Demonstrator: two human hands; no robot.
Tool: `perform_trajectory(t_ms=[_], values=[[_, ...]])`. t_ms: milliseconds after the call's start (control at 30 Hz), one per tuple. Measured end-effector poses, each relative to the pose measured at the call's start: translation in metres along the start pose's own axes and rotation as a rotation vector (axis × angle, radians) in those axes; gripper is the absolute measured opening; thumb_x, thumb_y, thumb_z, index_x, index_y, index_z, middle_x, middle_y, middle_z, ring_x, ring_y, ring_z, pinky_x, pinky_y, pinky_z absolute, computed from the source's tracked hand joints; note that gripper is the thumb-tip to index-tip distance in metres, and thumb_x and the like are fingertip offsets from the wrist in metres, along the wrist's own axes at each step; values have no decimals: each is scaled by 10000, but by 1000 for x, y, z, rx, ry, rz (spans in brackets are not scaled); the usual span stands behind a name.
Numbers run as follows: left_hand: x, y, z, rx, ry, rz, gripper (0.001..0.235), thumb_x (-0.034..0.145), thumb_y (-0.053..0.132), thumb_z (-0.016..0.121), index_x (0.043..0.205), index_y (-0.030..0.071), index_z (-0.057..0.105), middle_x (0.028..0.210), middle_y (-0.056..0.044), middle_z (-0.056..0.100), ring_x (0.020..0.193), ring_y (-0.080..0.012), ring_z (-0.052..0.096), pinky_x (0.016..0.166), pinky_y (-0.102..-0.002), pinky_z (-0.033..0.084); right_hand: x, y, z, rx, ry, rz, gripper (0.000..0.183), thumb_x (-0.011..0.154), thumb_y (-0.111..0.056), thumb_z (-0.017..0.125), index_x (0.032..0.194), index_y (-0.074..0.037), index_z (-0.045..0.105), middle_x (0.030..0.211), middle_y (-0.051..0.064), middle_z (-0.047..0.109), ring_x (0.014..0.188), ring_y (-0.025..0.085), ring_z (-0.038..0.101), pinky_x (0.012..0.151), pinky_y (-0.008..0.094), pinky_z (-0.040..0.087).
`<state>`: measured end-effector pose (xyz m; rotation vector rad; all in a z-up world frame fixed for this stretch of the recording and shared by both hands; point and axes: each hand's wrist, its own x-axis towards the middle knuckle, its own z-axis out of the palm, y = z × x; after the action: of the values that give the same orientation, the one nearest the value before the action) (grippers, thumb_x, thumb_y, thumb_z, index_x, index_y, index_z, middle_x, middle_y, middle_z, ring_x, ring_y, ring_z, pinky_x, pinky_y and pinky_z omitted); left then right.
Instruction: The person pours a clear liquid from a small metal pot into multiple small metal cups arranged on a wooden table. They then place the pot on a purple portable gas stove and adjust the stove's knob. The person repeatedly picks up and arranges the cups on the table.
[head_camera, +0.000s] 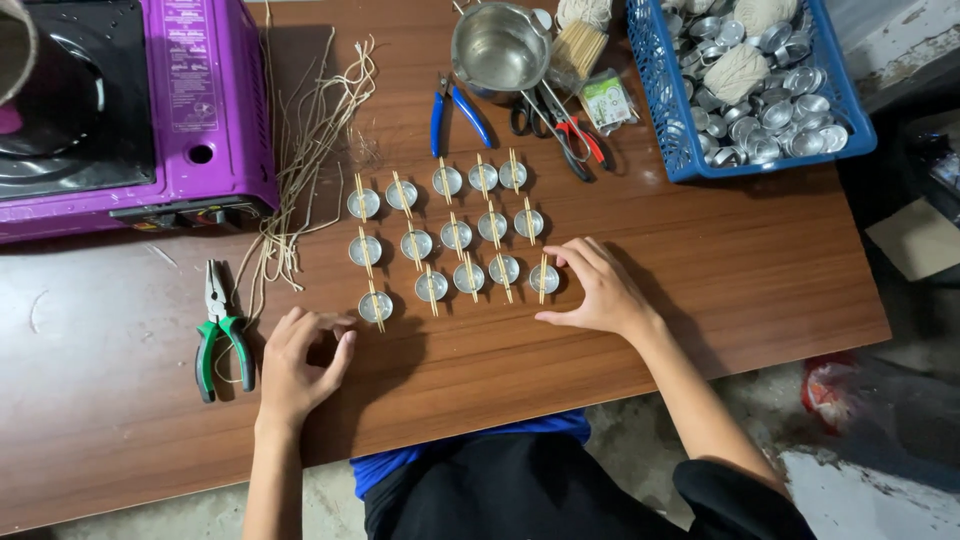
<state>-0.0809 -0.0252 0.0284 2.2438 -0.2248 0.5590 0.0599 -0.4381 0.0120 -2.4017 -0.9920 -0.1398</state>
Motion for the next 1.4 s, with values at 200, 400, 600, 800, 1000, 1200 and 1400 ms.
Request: perform_trajectory(t_ms=[200, 400, 600, 800, 1000, 1200, 1400], values=[[-3, 0, -2, -34, 36, -76, 81, 904, 171, 752, 979, 140, 757, 731, -6, 704, 647, -244, 567, 692, -361, 519, 7, -8, -8, 60, 26, -47, 704, 634, -367, 931, 1236, -99, 683, 960, 32, 608, 930, 254, 618, 863, 391, 517], [-4, -6, -1, -24, 19, -97, 98, 892, 166, 764, 984, 135, 758, 744, -16, 707, 651, -254, 570, 700, -378, 523, 6, -3, -11, 100, 6, -52, 679, 627, -327, 925, 1225, -101, 699, 949, 31, 633, 920, 258, 622, 876, 400, 509], [-4, -6, -2, -11, 15, -90, 102, 891, 161, 764, 988, 134, 751, 751, -16, 707, 646, -257, 559, 697, -379, 528, 5, -2, -10, 100, -2, -58, 735, 633, -341, 929, 1273, -81, 679, 958, 47, 627, 908, 265, 611, 887, 407, 502], [-3, -8, 0, -16, 28, -32, 110, 904, 205, 746, 991, 138, 741, 764, -18, 694, 640, -244, 550, 666, -381, 524, -4, 9, -13, 119, -31, -12, 680, 668, -312, 899, 1269, -89, 671, 968, 23, 643, 898, 232, 628, 868, 385, 502], [-5, -7, 1, 10, 22, -90, 111, 902, 179, 765, 1005, 142, 748, 763, -7, 703, 657, -245, 573, 705, -368, 532, -9, 18, 3, 179, 105, -14, 444, 745, -203, 873, 1148, -85, 730, 845, 15, 626, 783, 214, 607, 807, 353, 521], [-7, -9, -1, 21, -5, -131, 117, 898, 179, 771, 1011, 153, 751, 769, -4, 714, 677, -248, 581, 733, -381, 533, -9, 17, 4, 164, 127, -21, 380, 760, -190, 863, 1108, -104, 739, 817, 5, 626, 758, 205, 600, 775, 348, 521], [-6, -6, -1, 35, 15, -92, 105, 896, 177, 776, 989, 144, 740, 758, -12, 704, 667, -252, 579, 724, -371, 533, -4, 8, 1, 152, 156, -11, 339, 759, -170, 857, 1066, -89, 737, 796, 17, 618, 744, 215, 594, 761, 349, 513]])
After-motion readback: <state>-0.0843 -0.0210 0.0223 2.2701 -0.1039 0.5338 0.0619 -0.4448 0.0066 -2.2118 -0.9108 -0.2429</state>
